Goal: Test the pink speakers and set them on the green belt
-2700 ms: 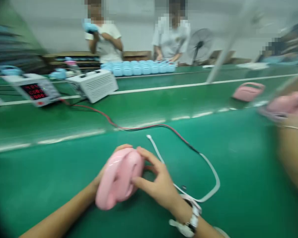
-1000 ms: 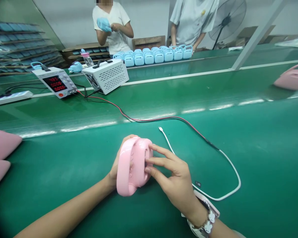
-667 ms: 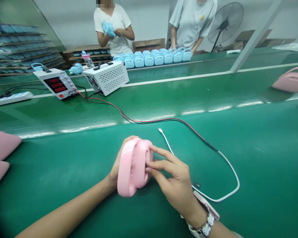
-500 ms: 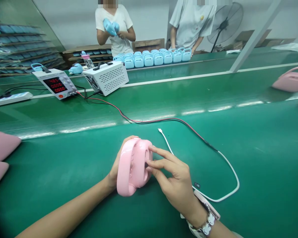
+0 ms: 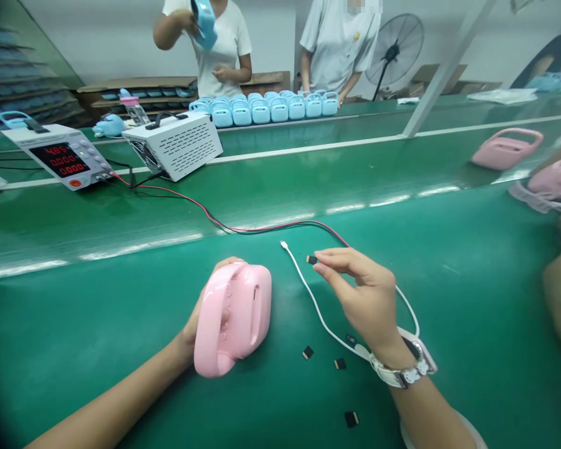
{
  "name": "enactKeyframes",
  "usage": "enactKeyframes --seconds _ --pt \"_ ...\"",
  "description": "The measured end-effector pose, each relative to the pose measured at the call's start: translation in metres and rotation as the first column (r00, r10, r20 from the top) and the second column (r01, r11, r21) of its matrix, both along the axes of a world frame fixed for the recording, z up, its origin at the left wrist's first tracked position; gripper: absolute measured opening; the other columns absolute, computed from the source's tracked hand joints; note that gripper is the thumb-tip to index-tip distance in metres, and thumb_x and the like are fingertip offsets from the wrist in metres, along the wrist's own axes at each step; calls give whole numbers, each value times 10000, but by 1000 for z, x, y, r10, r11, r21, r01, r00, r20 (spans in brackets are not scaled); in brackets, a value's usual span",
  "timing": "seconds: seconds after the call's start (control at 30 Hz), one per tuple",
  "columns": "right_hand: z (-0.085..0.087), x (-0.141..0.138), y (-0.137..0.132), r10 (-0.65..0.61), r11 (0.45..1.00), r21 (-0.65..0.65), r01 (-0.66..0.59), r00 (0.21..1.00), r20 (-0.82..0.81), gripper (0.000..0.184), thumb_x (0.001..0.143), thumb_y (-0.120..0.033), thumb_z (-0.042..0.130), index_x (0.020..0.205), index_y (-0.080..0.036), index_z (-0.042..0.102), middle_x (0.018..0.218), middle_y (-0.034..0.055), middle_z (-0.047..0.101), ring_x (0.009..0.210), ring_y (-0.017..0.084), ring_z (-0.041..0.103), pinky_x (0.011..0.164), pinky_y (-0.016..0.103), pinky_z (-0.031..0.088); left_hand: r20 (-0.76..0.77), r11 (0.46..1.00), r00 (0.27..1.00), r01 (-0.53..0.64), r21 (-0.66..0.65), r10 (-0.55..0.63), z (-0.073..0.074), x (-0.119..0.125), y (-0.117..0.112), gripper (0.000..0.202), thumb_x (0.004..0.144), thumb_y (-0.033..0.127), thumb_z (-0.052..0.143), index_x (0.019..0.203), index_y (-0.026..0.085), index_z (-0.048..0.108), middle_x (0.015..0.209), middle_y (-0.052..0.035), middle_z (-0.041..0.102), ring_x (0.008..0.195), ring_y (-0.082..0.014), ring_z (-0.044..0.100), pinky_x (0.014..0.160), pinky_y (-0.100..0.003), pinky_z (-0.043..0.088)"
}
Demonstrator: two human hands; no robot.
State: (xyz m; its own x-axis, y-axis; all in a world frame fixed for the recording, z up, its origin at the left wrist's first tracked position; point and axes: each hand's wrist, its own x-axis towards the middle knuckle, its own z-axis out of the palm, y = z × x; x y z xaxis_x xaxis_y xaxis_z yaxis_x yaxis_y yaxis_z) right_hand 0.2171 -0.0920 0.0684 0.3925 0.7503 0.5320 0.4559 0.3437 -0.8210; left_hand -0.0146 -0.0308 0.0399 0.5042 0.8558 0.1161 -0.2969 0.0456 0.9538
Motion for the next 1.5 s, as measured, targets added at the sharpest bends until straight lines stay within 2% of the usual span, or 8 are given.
enactKeyframes --seconds 0.2,0.4,0.7,1.0,1.23,1.37,1.43,1.5 --pt "-2 2 1 -76 997 -32 74 995 -63 41 781 -219 745 797 -255 754 860 20 751 817 202 705 698 335 598 -22 999 1000 1 -34 -1 3 2 -1 692 503 451 821 1106 247 551 976 -37 524 795 -202 489 645 -284 409" --pt "2 6 4 52 984 -178 -29 991 125 63 764 -277 737 710 -247 749 789 31 766 766 227 716 761 388 597 -37 1000 999 -7 -3 7 2 1 0 702 514 495 819 1115 249 551 1025 -30 517 850 -205 484 653 -269 408" --pt "-2 5 7 36 987 -161 -14 990 136 62 769 -274 724 712 -260 744 787 29 768 768 238 723 773 399 593 -22 1000 1000 8 -22 -8 4 2 0 693 496 469 815 1100 257 551 993 -38 522 836 -228 497 688 -307 395" --pt "-4 3 6 7 988 -152 12 992 124 67 768 -293 724 726 -245 745 799 42 767 777 235 720 769 387 586 -33 999 999 -5 51 7 -7 0 2 709 537 512 800 1141 239 549 1068 -41 534 944 -246 500 779 -302 410" --pt "-3 5 10 -22 989 -140 41 990 139 105 775 -323 721 711 -242 739 792 46 766 779 237 722 780 383 587 20 997 998 64 -39 -63 -8 -3 6 724 523 481 841 1150 253 560 976 -17 560 798 -185 490 668 -267 402" --pt "-9 11 5 180 968 -211 -134 959 219 163 779 -384 713 690 -252 744 775 50 769 749 253 730 730 395 617 154 982 986 86 -165 -61 -11 4 7 673 485 369 877 1088 257 602 914 8 585 792 -165 492 671 -241 387" --pt "-17 16 1 362 923 -237 -303 892 272 141 761 -420 731 702 -296 764 758 57 767 701 268 734 651 390 635 189 979 982 15 -203 24 -12 9 -1 597 496 343 874 1036 250 637 921 10 603 838 -167 502 725 -237 386" --pt "-28 20 13 491 871 -154 -467 844 217 110 745 -473 748 738 -365 766 726 67 753 627 248 718 537 334 611 211 968 969 -78 -239 130 -13 10 -6 551 463 366 876 951 228 661 919 -2 612 838 -172 519 747 -251 385"
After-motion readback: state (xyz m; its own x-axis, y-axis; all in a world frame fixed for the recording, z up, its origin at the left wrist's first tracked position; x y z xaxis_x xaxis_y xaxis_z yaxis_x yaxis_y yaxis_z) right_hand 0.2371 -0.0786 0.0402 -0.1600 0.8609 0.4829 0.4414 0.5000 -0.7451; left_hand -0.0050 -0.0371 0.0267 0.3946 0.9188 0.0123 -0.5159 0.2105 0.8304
